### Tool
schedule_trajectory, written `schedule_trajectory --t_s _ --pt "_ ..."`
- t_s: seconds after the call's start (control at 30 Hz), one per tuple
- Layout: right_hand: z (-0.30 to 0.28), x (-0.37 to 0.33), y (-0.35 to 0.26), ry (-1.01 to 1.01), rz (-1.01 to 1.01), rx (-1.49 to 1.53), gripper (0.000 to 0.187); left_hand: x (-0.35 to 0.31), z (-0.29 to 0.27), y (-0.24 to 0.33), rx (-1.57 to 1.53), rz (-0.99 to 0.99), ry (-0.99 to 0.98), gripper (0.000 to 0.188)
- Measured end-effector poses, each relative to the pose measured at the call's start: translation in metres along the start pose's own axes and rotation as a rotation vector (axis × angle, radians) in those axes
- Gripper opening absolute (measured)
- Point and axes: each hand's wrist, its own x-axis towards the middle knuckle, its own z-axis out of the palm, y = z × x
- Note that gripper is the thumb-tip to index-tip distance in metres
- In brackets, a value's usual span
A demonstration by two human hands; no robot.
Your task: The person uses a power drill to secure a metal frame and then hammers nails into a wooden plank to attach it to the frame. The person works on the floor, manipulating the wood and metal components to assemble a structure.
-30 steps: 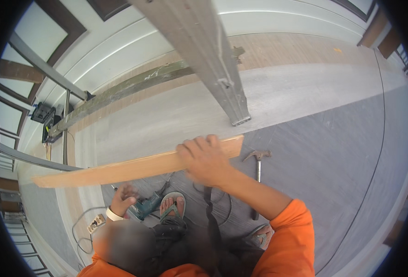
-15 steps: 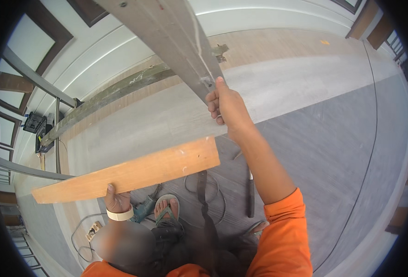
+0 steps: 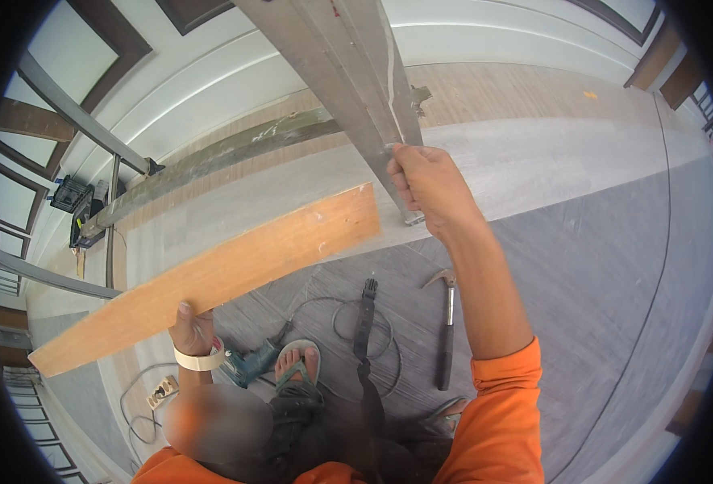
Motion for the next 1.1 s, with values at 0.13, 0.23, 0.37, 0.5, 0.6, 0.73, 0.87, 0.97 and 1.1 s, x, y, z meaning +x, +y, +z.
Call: schedule_trajectory --t_s 0.13,0.23,0.37,0.5,0.6,0.73,0.87,0.97,1.1 --pt "0.005 0.002 0.007 0.214 -0.250 -0.563 0.035 0.006 0.007 0.000 0.030 0.012 0.015 0.053" --pt "0.015 -0.005 0.006 0.357 -0.391 -0.900 0.034 0.006 0.013 0.000 0.018 0.004 0.023 0.053" --pt "0.020 -0.007 0.011 0.406 -0.435 -0.977 0.033 0.005 0.014 -0.006 0.044 -0.021 0.055 0.053" --pt "0.013 -0.004 0.011 0.354 -0.578 -0.974 0.030 0.002 0.009 -0.019 0.039 -0.045 0.063 0.054" --pt "0.011 -0.001 0.021 0.384 -0.838 -1.017 0.026 -0.004 0.000 -0.028 0.054 -0.076 0.051 0.056" --pt "-0.006 0.006 0.018 0.243 -0.905 -1.073 0.020 -0.009 -0.004 -0.033 0.086 -0.095 0.069 0.057" --pt "-0.012 0.009 0.013 0.157 -0.910 -1.125 0.017 -0.010 -0.009 -0.033 0.063 -0.110 0.063 0.054" --pt "-0.011 0.009 0.017 0.186 -0.961 -1.117 0.017 -0.009 -0.010 -0.037 0.039 -0.109 0.037 0.054" --pt "-0.008 0.011 0.034 0.303 -1.004 -1.080 0.019 -0.008 0.000 -0.043 0.023 -0.147 0.042 0.053"
